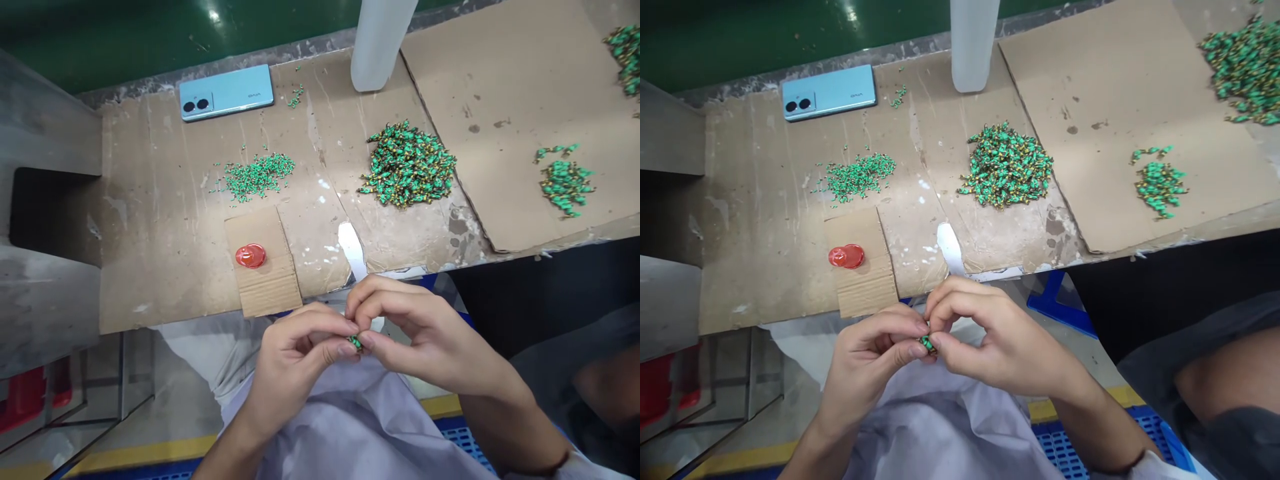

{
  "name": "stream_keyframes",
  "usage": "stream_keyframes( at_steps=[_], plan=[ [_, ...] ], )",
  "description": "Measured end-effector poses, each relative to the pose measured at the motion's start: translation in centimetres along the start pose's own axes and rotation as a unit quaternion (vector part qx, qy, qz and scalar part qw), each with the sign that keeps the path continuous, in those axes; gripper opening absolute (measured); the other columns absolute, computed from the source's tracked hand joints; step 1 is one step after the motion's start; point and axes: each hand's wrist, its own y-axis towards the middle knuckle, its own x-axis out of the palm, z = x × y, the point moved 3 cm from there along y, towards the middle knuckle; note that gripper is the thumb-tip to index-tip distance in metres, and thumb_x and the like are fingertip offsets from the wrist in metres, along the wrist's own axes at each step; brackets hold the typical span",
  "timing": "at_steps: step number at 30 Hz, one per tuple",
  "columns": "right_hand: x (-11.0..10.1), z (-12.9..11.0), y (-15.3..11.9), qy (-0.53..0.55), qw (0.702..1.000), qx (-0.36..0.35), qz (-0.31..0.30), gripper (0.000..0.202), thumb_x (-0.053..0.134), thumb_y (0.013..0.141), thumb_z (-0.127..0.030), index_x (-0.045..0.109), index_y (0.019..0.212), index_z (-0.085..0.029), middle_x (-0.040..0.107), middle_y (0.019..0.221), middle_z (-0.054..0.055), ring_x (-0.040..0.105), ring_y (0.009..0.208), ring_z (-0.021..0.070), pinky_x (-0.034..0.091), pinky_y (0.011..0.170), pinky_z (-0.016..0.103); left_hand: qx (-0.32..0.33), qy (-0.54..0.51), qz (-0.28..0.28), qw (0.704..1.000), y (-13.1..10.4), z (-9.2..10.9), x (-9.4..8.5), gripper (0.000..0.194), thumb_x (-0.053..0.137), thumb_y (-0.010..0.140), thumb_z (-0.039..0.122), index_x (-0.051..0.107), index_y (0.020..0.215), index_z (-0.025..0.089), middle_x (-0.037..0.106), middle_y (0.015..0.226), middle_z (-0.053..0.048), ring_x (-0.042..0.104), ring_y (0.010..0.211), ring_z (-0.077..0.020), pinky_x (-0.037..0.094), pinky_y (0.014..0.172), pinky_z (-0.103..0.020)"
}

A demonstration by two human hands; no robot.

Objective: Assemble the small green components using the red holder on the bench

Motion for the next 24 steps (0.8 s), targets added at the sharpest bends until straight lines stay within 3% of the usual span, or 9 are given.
stream_keyframes(
  at_steps=[8,16,21,24],
  plan=[
    [-0.3,-1.0,0.4,-0.013,0.998,0.029,-0.056,0.013,0.067,0.105,-0.012,0.067,0.094,-0.02,0.069,0.106,0.002,0.07,0.099,0.0129,0.056,0.089,0.023,0.037,0.019,0.005,0.999,0.2,-0.2,-0.4,0.012,0.092,0.09,0.02,0.091,0.095,0.031,0.083,0.086,0.002,0.077,0.078,-0.0091,0.065,0.072,-0.012],
    [0.2,-1.3,0.9,-0.002,0.999,0.027,-0.038,0.012,0.066,0.104,-0.01,0.069,0.095,-0.019,0.069,0.106,0.002,0.07,0.098,0.0112,0.055,0.09,0.021,0.015,-0.066,-0.004,0.998,0.1,-1.1,-1.0,0.015,0.091,0.091,0.019,0.09,0.099,0.032,0.083,0.091,0.003,0.081,0.074,-0.0107,0.068,0.071,-0.016],
    [0.6,-1.3,1.1,-0.01,0.999,0.027,-0.036,0.009,0.069,0.102,-0.011,0.068,0.099,-0.02,0.07,0.111,0.002,0.069,0.102,0.0115,0.055,0.091,0.02,0.05,-0.044,0.018,0.998,0.3,-0.9,-1.6,0.014,0.095,0.087,0.021,0.091,0.096,0.031,0.083,0.089,0.002,0.078,0.079,-0.0092,0.065,0.073,-0.012],
    [1.1,-1.4,1.1,-0.024,0.999,0.033,-0.034,0.007,0.072,0.101,-0.015,0.067,0.101,-0.021,0.068,0.104,0.0,0.067,0.094,0.0102,0.055,0.085,0.019,0.076,-0.02,0.037,0.996,0.3,-0.8,-1.9,0.014,0.096,0.085,0.021,0.092,0.093,0.031,0.083,0.088,0.001,0.077,0.081,-0.0088,0.063,0.074,-0.01]
  ],
)
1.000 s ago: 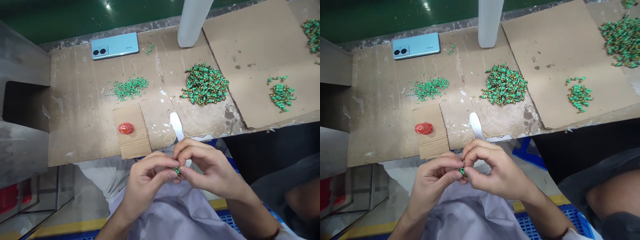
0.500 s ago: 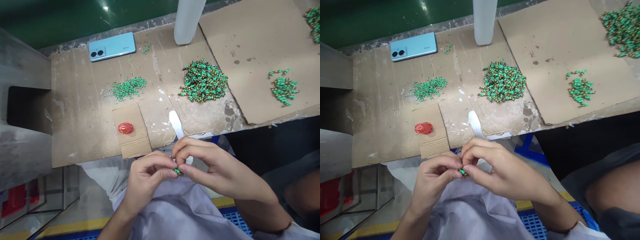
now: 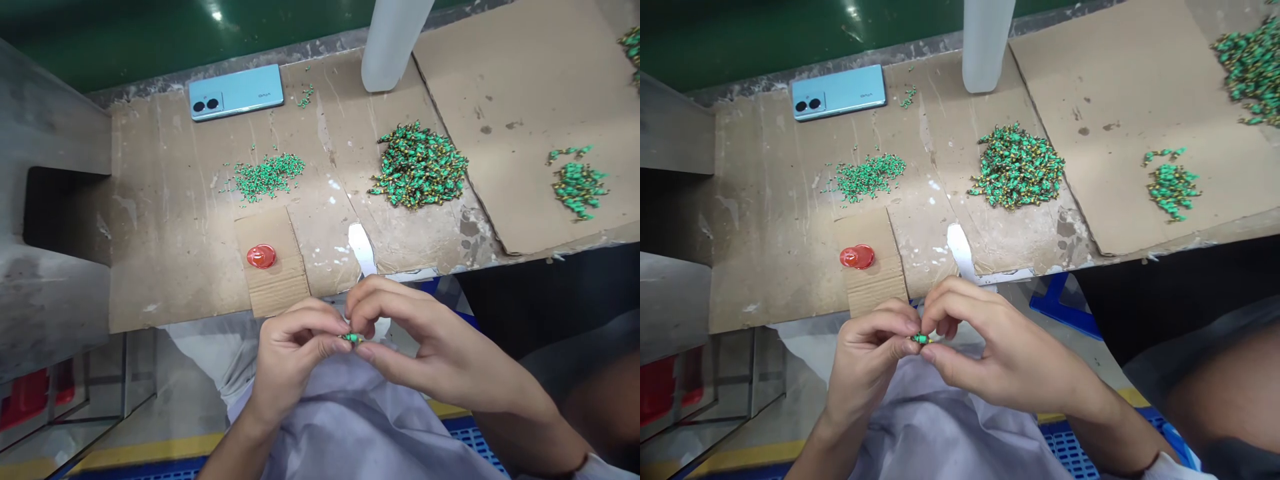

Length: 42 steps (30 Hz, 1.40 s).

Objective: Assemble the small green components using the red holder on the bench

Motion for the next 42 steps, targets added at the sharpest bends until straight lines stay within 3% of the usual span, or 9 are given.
stream_keyframes(
  at_steps=[6,17,24,32,36,42],
  plan=[
    [1.3,-0.3,-0.1,0.009,0.999,0.03,0.007,0.008,0.074,0.102,-0.017,0.068,0.101,-0.022,0.073,0.084,-0.006,0.068,0.072,0.0057,0.054,0.07,0.013,0.04,0.003,0.018,0.999,-0.4,0.1,-0.7,0.013,0.097,0.085,0.023,0.092,0.093,0.031,0.084,0.085,-0.001,0.078,0.078,-0.0115,0.064,0.073,-0.015],
    [3.8,-1.3,1.1,0.131,0.987,0.093,0.017,0.006,0.072,0.1,-0.018,0.068,0.099,-0.022,0.082,0.077,-0.002,0.075,0.062,0.0089,0.054,0.055,0.014,0.139,0.017,0.05,0.989,-1.2,1.2,-2.0,0.019,0.098,0.081,0.02,0.09,0.098,0.026,0.084,0.084,-0.002,0.079,0.075,-0.0136,0.065,0.069,-0.018],
    [4.8,-2.1,1.9,0.142,0.982,0.126,-0.002,0.005,0.072,0.098,-0.02,0.068,0.096,-0.021,0.082,0.072,0.0,0.074,0.059,0.0108,0.053,0.053,0.017,0.222,0.079,0.031,0.971,-1.7,2.2,-2.8,0.014,0.096,0.084,0.018,0.085,0.092,0.02,0.083,0.086,-0.003,0.08,0.076,-0.0141,0.067,0.072,-0.02],
    [5.3,-2.4,1.9,0.076,0.994,0.08,-0.022,0.005,0.071,0.099,-0.016,0.07,0.097,-0.02,0.079,0.07,-0.002,0.07,0.058,0.009,0.053,0.057,0.017,0.256,0.105,0.027,0.961,-2.2,2.7,-3.7,0.016,0.096,0.083,0.015,0.082,0.09,0.019,0.082,0.084,-0.002,0.08,0.073,-0.0154,0.068,0.071,-0.022],
    [5.5,-2.5,1.9,0.028,0.998,0.058,-0.028,0.006,0.071,0.098,-0.014,0.07,0.098,-0.02,0.077,0.071,-0.003,0.07,0.06,0.0096,0.057,0.063,0.018,0.269,0.105,0.025,0.957,-2.6,2.6,-4.1,0.009,0.091,0.09,0.015,0.083,0.09,0.018,0.082,0.083,-0.003,0.08,0.072,-0.0155,0.068,0.069,-0.022],
    [6.1,-2.7,2.2,-0.017,0.999,0.021,-0.025,0.01,0.072,0.096,-0.012,0.071,0.101,-0.021,0.078,0.077,-0.003,0.073,0.063,0.0097,0.058,0.065,0.017,0.266,0.131,0.028,0.955,-3.0,2.9,-4.7,0.015,0.08,0.095,0.004,0.08,0.09,0.017,0.082,0.084,-0.003,0.079,0.073,-0.0141,0.066,0.071,-0.02]
  ],
)
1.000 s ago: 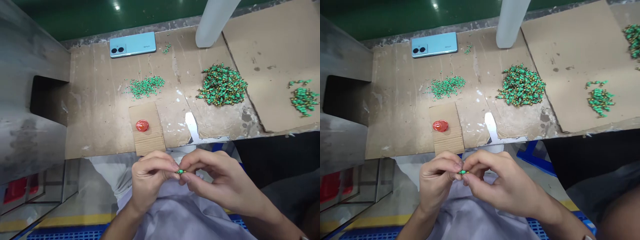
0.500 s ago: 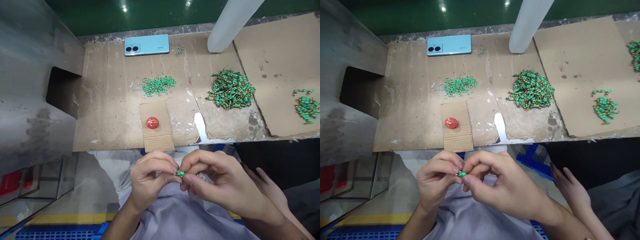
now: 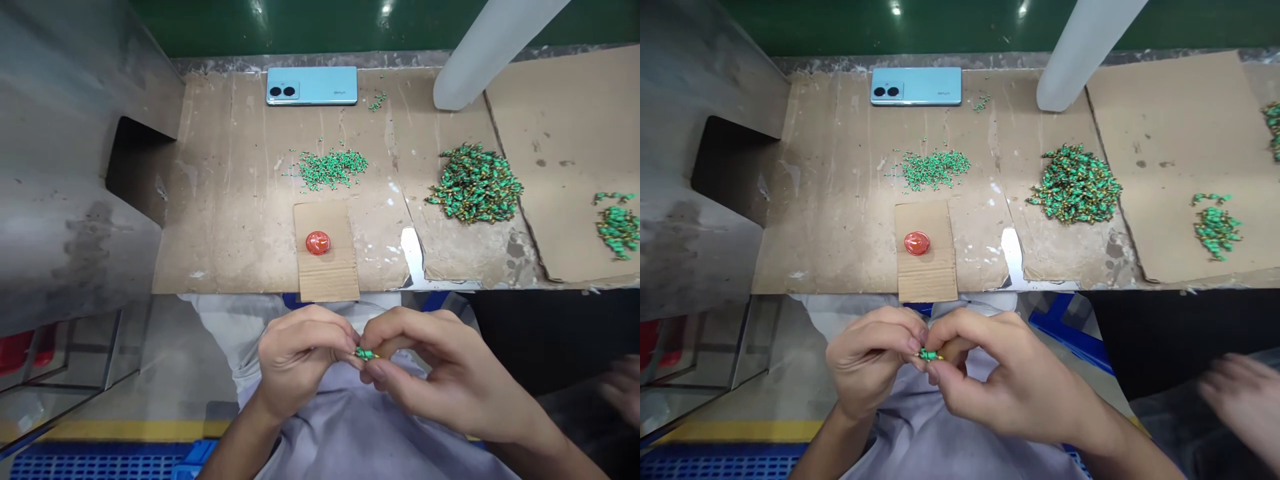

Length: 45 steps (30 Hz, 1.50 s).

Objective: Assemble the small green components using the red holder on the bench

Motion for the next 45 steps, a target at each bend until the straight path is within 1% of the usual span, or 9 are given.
stream_keyframes(
  at_steps=[3,6,10,14,19,27,32,37,45],
  plan=[
    [0.1,-0.1,0.2,-0.019,1.0,-0.018,-0.002,0.01,0.069,0.098,-0.013,0.072,0.1,-0.021,0.076,0.077,-0.002,0.072,0.064,0.0108,0.059,0.064,0.019,-0.009,0.032,-0.021,0.999,-0.1,0.2,-0.1,0.02,0.074,0.097,-0.001,0.077,0.089,0.017,0.08,0.084,-0.003,0.078,0.075,-0.0131,0.065,0.072,-0.019],
    [0.2,-0.1,0.4,-0.021,1.0,-0.01,-0.02,0.009,0.068,0.1,-0.015,0.074,0.101,-0.021,0.077,0.076,-0.002,0.071,0.064,0.0114,0.06,0.064,0.02,-0.024,0.044,-0.03,0.998,-0.4,0.3,-0.2,0.022,0.071,0.097,-0.002,0.075,0.089,0.018,0.079,0.084,-0.002,0.077,0.076,-0.0136,0.064,0.071,-0.019],
    [0.3,0.0,0.3,0.003,0.999,0.001,-0.034,0.006,0.071,0.101,-0.016,0.074,0.101,-0.021,0.078,0.077,-0.002,0.073,0.066,0.0106,0.06,0.067,0.018,-0.035,0.016,-0.017,0.999,-0.5,0.2,-0.4,0.014,0.077,0.098,0.007,0.076,0.089,0.018,0.079,0.083,-0.004,0.077,0.074,-0.0149,0.064,0.068,-0.021],
    [0.4,-0.1,0.1,-0.004,1.0,-0.014,-0.014,0.01,0.074,0.099,-0.013,0.072,0.103,-0.022,0.078,0.08,-0.002,0.074,0.067,0.011,0.059,0.066,0.018,-0.034,-0.025,-0.014,0.999,0.0,0.3,-0.7,0.011,0.086,0.095,0.019,0.077,0.088,0.017,0.079,0.08,-0.005,0.076,0.071,-0.0151,0.063,0.065,-0.02],
    [0.9,-0.2,0.2,0.001,1.0,-0.018,-0.004,0.021,0.076,0.096,-0.009,0.07,0.11,-0.024,0.079,0.088,-0.005,0.078,0.073,0.0082,0.06,0.072,0.013,-0.038,-0.025,-0.018,0.999,0.2,0.4,-1.1,0.012,0.09,0.09,0.016,0.078,0.086,0.017,0.08,0.079,-0.005,0.077,0.07,-0.0157,0.063,0.064,-0.021],
    [1.3,-0.2,0.6,-0.01,0.999,-0.029,-0.016,0.01,0.072,0.098,-0.012,0.072,0.102,-0.022,0.078,0.082,-0.001,0.076,0.068,0.0118,0.061,0.067,0.019,-0.006,-0.015,-0.015,1.0,-0.6,0.3,-1.5,0.012,0.077,0.1,0.009,0.079,0.09,0.016,0.079,0.08,-0.005,0.077,0.072,-0.0165,0.064,0.067,-0.024],
    [1.6,-0.1,0.5,0.013,0.999,-0.029,-0.016,0.016,0.072,0.097,-0.009,0.071,0.106,-0.022,0.078,0.085,-0.002,0.077,0.071,0.0115,0.062,0.068,0.019,-0.005,-0.003,-0.002,1.0,-0.7,0.4,-1.5,0.017,0.074,0.101,0.008,0.078,0.088,0.017,0.08,0.08,-0.005,0.078,0.072,-0.0165,0.064,0.066,-0.023],
    [1.6,0.1,0.2,0.012,0.999,-0.05,-0.012,0.025,0.073,0.096,-0.007,0.07,0.114,-0.023,0.08,0.093,0.001,0.078,0.077,0.0139,0.065,0.073,0.022,0.003,-0.017,0.012,1.0,-0.7,0.5,-1.5,0.011,0.086,0.093,0.01,0.078,0.089,0.017,0.08,0.08,-0.004,0.078,0.071,-0.0161,0.065,0.067,-0.022],
    [1.7,0.4,-0.2,-0.004,0.993,-0.115,0.012,0.02,0.068,0.1,-0.007,0.068,0.113,-0.024,0.076,0.091,0.002,0.073,0.08,0.0157,0.061,0.073,0.028,0.005,-0.025,0.002,1.0,-0.4,0.5,-1.3,0.018,0.096,0.083,0.016,0.081,0.094,0.017,0.082,0.081,-0.004,0.078,0.074,-0.0176,0.066,0.07,-0.026]
  ],
)
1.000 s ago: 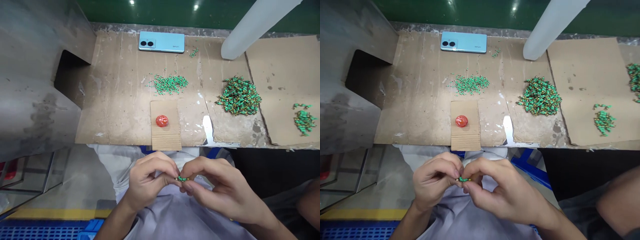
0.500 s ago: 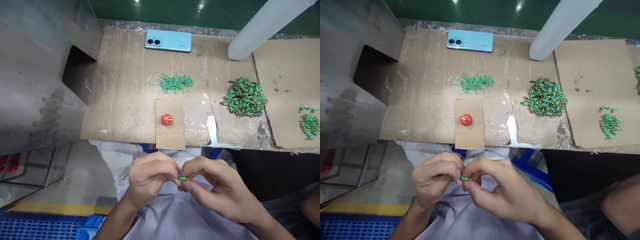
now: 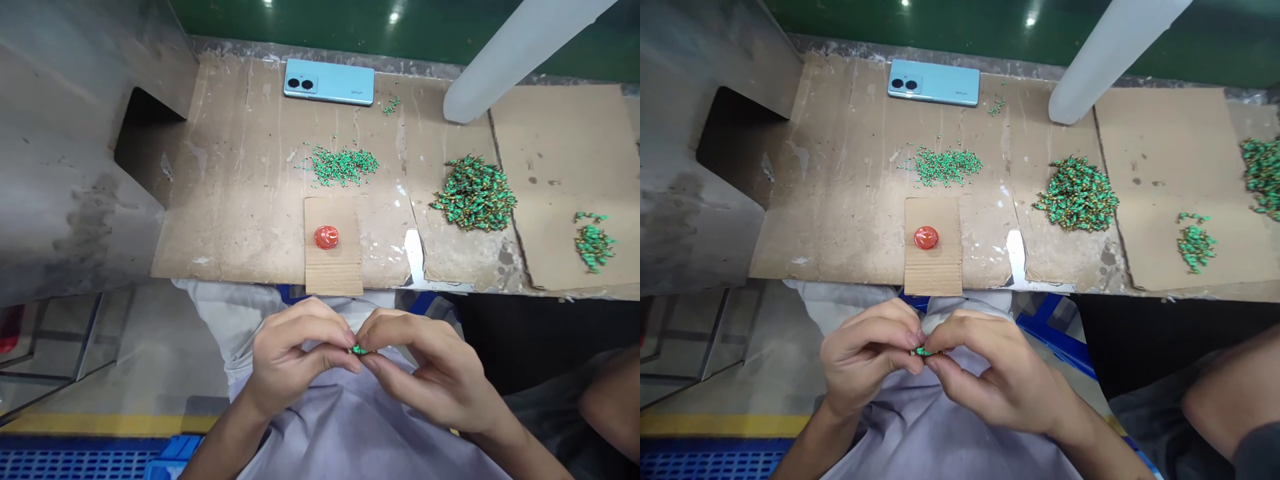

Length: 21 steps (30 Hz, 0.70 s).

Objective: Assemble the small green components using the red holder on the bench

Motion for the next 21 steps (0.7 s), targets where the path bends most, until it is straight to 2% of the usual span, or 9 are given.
stream_keyframes(
  at_steps=[4,8,12,16,19,21],
  plan=[
    [0.1,-0.1,-0.2,-0.039,0.998,-0.053,-0.014,0.027,0.059,0.098,-0.001,0.065,0.113,-0.023,0.076,0.09,0.004,0.07,0.08,0.0175,0.061,0.074,0.033,0.012,0.029,0.005,0.999,0.3,0.5,0.0,0.017,0.096,0.085,0.021,0.08,0.09,0.018,0.081,0.077,-0.003,0.077,0.071,-0.0178,0.063,0.068,-0.027],
    [0.1,0.0,-0.7,-0.127,0.985,-0.104,-0.047,0.025,0.056,0.098,-0.001,0.067,0.111,-0.02,0.08,0.103,0.01,0.071,0.088,0.02,0.06,0.078,0.036,0.019,0.062,-0.008,0.998,0.1,1.1,0.0,0.014,0.093,0.088,0.02,0.08,0.088,0.017,0.08,0.081,-0.004,0.075,0.073,-0.016,0.061,0.07,-0.027],
    [0.0,0.1,-1.0,-0.156,0.974,-0.163,-0.008,0.026,0.057,0.101,-0.004,0.066,0.119,-0.02,0.08,0.102,0.01,0.072,0.088,0.0209,0.062,0.077,0.038,0.002,0.054,-0.004,0.999,-0.6,1.1,0.0,0.012,0.091,0.091,0.02,0.08,0.093,0.017,0.079,0.085,-0.003,0.075,0.077,-0.0148,0.062,0.073,-0.025],
    [0.2,0.1,-0.6,-0.189,0.963,-0.192,0.007,0.02,0.057,0.104,-0.006,0.068,0.115,-0.017,0.08,0.099,0.01,0.072,0.084,0.0208,0.061,0.073,0.036,-0.02,0.046,-0.005,0.999,-1.2,0.9,-0.1,0.008,0.086,0.097,0.025,0.08,0.099,0.02,0.079,0.09,-0.005,0.074,0.08,-0.0156,0.063,0.075,-0.025],
    [0.3,0.4,-0.1,-0.198,0.956,-0.216,0.012,0.018,0.057,0.104,-0.006,0.069,0.115,-0.013,0.081,0.099,0.013,0.074,0.083,0.0211,0.06,0.071,0.035,-0.047,0.071,-0.005,0.996,-1.1,0.4,-0.2,0.01,0.082,0.1,0.027,0.079,0.094,0.02,0.076,0.083,-0.004,0.073,0.077,-0.0152,0.063,0.072,-0.022],
    [0.3,0.8,0.2,-0.192,0.954,-0.231,0.012,0.022,0.057,0.103,-0.005,0.068,0.121,-0.011,0.081,0.098,0.013,0.075,0.082,0.0211,0.059,0.07,0.034,-0.035,0.076,-0.009,0.996,-0.8,0.0,-0.2,0.012,0.08,0.101,0.028,0.077,0.092,0.021,0.075,0.08,-0.003,0.073,0.073,-0.0144,0.063,0.069,-0.02]
  ],
)
